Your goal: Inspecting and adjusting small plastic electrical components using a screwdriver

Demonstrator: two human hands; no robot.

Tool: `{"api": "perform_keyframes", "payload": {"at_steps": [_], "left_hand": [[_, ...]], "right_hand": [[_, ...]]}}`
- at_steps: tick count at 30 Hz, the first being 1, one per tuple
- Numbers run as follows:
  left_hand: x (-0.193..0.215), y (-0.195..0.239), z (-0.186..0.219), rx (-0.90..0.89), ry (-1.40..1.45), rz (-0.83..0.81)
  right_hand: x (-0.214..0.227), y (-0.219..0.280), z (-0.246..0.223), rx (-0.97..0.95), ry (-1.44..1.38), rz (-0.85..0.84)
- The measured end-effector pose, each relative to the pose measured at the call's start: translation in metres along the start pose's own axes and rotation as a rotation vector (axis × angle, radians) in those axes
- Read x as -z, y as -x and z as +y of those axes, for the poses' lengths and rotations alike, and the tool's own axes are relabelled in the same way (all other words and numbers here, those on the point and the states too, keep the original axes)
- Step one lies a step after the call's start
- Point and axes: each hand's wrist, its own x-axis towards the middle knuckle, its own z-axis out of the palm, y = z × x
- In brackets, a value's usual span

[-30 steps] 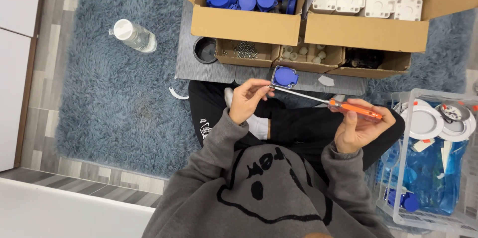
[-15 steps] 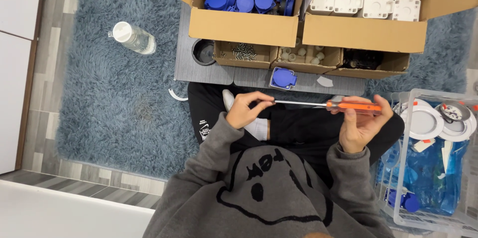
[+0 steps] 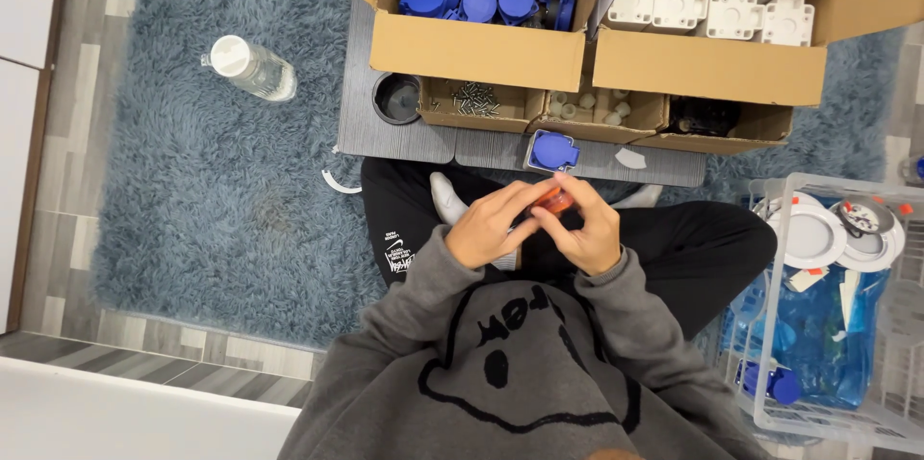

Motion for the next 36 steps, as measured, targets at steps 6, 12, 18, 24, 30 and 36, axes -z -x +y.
{"api": "perform_keyframes", "payload": {"at_steps": [6,12,18,24,30,36], "left_hand": [[0.03,-0.019,0.011,-0.041,0.032,0.064],[0.053,-0.029,-0.009,-0.105,0.145,0.294],[0.076,-0.067,0.016,-0.224,0.151,0.411],[0.073,-0.08,0.011,-0.275,0.079,0.385],[0.078,-0.088,0.013,-0.298,0.07,0.355],[0.081,-0.09,0.012,-0.309,0.062,0.36]], "right_hand": [[0.017,-0.039,0.0,0.14,-0.025,-0.09],[0.006,-0.043,0.041,0.287,0.231,-0.037],[-0.013,-0.028,0.065,0.298,0.142,0.048],[-0.015,-0.024,0.073,0.319,0.15,0.081],[-0.018,-0.022,0.075,0.337,0.177,0.092],[-0.018,-0.021,0.076,0.346,0.187,0.1]]}}
